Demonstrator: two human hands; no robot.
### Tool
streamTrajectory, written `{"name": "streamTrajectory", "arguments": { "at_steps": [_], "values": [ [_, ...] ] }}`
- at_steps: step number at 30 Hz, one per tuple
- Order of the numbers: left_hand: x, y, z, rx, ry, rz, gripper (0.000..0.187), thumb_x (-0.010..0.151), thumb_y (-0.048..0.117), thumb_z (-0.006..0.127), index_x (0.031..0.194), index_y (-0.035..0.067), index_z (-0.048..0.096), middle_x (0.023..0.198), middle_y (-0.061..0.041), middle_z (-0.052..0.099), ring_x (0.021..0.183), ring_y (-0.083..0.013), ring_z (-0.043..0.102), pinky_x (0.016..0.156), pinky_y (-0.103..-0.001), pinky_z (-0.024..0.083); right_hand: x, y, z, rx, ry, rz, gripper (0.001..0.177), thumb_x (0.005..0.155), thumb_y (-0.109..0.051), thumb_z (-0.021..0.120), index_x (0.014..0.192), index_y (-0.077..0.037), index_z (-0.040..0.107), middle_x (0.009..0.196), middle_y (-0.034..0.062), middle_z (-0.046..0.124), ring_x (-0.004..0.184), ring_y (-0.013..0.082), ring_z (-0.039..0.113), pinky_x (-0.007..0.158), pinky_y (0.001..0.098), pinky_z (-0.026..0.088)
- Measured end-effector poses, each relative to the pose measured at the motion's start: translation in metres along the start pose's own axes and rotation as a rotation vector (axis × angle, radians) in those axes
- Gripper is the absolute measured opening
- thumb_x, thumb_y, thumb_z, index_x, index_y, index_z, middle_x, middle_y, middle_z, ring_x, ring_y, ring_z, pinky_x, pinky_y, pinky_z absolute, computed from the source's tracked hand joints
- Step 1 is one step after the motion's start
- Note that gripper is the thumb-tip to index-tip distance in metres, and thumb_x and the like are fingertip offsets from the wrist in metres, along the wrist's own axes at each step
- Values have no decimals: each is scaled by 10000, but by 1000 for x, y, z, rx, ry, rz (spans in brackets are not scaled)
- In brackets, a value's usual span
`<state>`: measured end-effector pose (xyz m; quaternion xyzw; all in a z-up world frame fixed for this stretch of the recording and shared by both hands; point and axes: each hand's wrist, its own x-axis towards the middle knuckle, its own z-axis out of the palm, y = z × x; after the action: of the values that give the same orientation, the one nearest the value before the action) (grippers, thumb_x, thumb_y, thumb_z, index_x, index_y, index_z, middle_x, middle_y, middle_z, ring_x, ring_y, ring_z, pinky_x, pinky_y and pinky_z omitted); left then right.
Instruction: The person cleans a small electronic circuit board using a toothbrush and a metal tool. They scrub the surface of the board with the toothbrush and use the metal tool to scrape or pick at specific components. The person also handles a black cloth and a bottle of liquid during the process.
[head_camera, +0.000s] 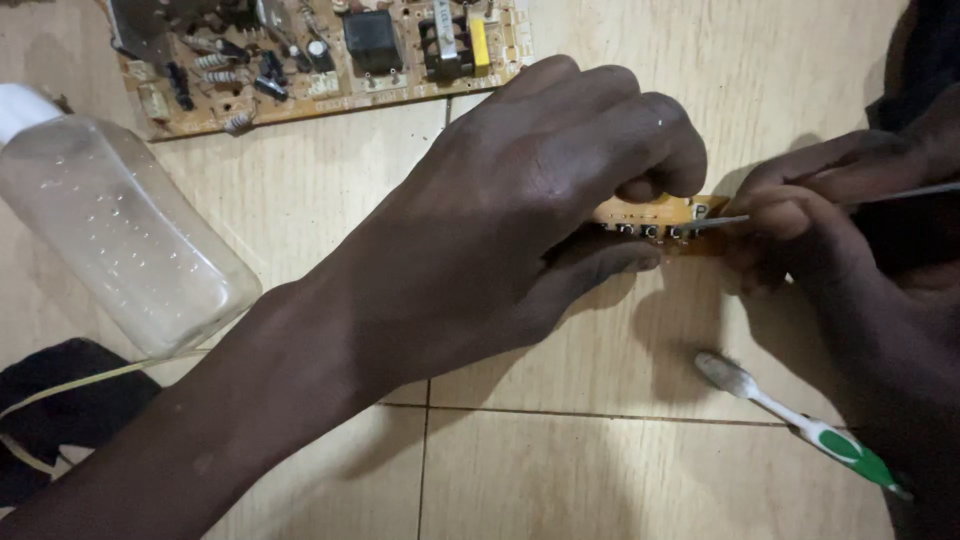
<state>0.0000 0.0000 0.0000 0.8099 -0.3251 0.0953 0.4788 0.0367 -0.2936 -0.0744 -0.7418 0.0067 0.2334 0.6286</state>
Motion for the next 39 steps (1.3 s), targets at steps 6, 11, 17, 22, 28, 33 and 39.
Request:
{"name": "streamTrajectory", "arguments": {
  "at_steps": [6, 11, 17, 22, 28, 33, 39],
  "values": [
    [1, -2, 0, -18, -5, 9, 164, 1072, 140, 621, 1055, 47, 487, 996, -105, 556, 891, -308, 507, 840, -415, 366, -8, -28, 18, -139, -11, -76, 373, 1062, -351, 511, 884, -24, 540, 840, 60, 512, 805, 131, 473, 716, 240, 364],
    [2, -2, 0, -8, 8, 36, 251, 977, -28, 761, 1043, 22, 524, 980, -114, 600, 880, -321, 550, 826, -426, 382, 2, 2, -3, -35, 58, 62, 229, 1070, -283, 498, 1027, -73, 578, 954, 49, 540, 908, 139, 497, 867, 267, 407],
    [0, -4, 2, -7, 2, 40, 315, 896, -155, 739, 1074, 38, 565, 999, -109, 640, 880, -298, 547, 795, -413, 381, -10, -56, 42, -99, -26, -447, 214, 1059, -86, 584, 1039, -2, 387, 891, 175, 541, 763, 224, 596, 664, 261, 501],
    [-1, -4, 2, -26, 3, 61, 282, 963, -127, 722, 1084, 57, 547, 993, -90, 632, 872, -288, 544, 807, -406, 360, -13, -58, 31, -266, -49, -347, 218, 1078, -47, 545, 940, 122, 542, 949, 258, 608, 766, 277, 625, 556, 251, 468],
    [0, 1, 0, 8, -8, -13, 507, 808, -149, 836, 1110, 74, 495, 982, -60, 633, 916, -260, 561, 802, -384, 433, -18, -70, 44, -398, -4, -355, 182, 1084, 25, 547, 1018, 35, 378, 962, 197, 648, 881, 236, 689, 757, 257, 526],
    [0, 2, -1, -32, -20, -5, 400, 854, -142, 731, 1091, 58, 478, 1002, -74, 590, 889, -271, 509, 786, -392, 382, -30, -91, 53, -396, -24, -356, 175, 1110, -38, 453, 1151, 55, 310, 1036, 240, 605, 745, 229, 629, 708, 267, 532],
    [0, 1, 0, -38, -13, 0, 410, 857, -98, 775, 1089, 77, 486, 979, -54, 605, 889, -246, 528, 778, -385, 413, -17, -71, 40, -291, -64, -372, 147, 1126, -47, 487, 1110, 58, 385, 1029, 244, 613, 710, 229, 631, 578, 224, 498]
  ]
}}
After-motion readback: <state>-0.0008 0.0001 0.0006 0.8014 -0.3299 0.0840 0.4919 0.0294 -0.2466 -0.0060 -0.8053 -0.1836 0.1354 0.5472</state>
